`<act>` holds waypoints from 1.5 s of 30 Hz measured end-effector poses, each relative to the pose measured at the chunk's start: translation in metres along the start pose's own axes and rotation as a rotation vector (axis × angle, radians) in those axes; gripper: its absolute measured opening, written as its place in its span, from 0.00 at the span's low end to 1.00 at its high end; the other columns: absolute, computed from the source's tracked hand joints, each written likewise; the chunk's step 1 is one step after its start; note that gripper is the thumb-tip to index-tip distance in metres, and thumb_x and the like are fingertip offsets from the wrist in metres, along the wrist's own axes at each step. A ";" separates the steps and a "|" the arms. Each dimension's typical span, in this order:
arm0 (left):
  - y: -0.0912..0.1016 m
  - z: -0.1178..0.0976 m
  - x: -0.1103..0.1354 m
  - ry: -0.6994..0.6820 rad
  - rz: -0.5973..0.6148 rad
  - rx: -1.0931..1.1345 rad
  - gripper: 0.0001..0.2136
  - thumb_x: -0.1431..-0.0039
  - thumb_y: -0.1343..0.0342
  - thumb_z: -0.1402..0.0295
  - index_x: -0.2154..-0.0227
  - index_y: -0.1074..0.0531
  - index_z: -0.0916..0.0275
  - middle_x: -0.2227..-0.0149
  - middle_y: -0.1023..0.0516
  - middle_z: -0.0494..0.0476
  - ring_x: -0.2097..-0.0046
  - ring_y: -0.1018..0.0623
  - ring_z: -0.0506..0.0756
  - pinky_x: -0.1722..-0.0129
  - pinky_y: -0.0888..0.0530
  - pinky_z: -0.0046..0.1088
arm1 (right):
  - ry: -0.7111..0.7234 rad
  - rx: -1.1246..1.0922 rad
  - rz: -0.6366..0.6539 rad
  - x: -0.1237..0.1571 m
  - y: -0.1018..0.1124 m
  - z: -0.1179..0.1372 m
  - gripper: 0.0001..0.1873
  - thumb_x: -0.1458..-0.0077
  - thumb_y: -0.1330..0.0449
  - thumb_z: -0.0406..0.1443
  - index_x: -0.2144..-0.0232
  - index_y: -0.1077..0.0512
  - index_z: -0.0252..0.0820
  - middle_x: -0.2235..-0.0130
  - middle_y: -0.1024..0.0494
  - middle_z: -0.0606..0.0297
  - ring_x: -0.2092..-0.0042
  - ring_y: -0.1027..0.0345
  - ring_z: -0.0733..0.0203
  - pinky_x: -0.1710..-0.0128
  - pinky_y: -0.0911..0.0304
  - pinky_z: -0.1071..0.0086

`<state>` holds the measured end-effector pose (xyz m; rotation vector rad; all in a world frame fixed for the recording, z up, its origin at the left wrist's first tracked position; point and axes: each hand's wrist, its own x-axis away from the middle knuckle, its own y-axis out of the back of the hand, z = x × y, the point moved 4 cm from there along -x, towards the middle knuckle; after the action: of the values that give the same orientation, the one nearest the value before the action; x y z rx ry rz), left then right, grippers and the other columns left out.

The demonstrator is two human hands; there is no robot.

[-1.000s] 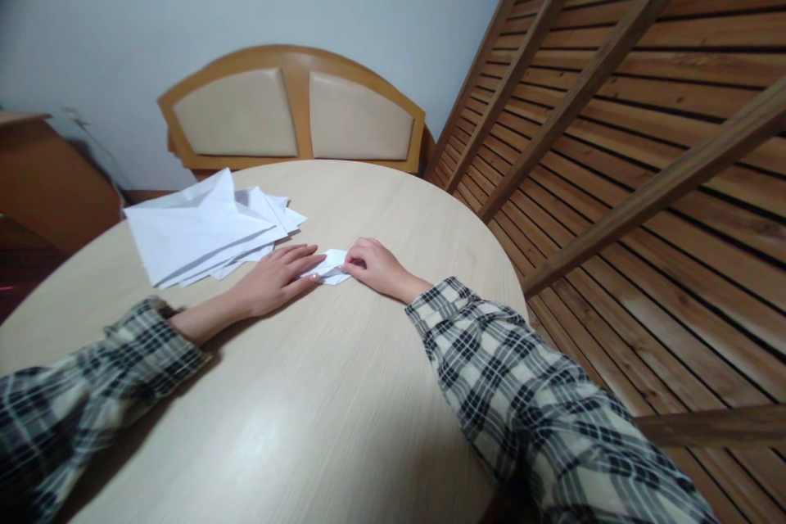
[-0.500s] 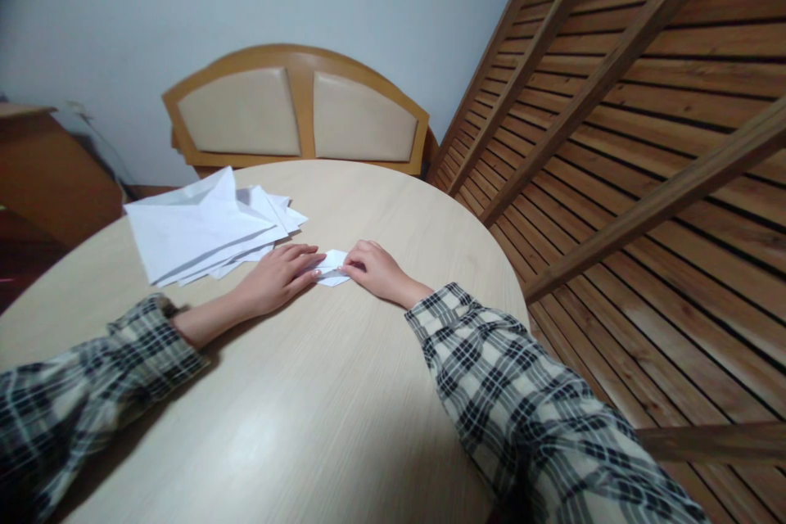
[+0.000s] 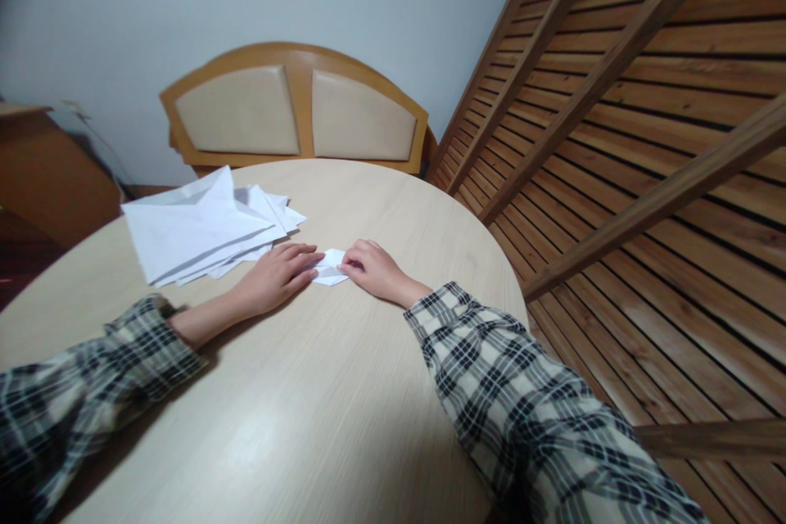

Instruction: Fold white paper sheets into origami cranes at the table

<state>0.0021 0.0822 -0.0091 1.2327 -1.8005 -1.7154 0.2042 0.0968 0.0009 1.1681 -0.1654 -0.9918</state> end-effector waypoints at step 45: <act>-0.004 0.001 0.001 -0.033 -0.004 -0.049 0.20 0.30 0.56 0.61 0.42 0.30 0.64 0.41 0.28 0.67 0.41 0.30 0.65 0.40 0.34 0.49 | -0.089 0.344 -0.001 0.006 -0.005 0.011 0.11 0.36 0.49 0.29 0.55 0.30 0.42 0.56 0.27 0.57 0.53 0.39 0.52 0.53 0.45 0.60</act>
<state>0.0020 0.0831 -0.0131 1.1955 -1.7644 -1.7811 0.1990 0.0849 -0.0005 1.4358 -0.4194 -1.0432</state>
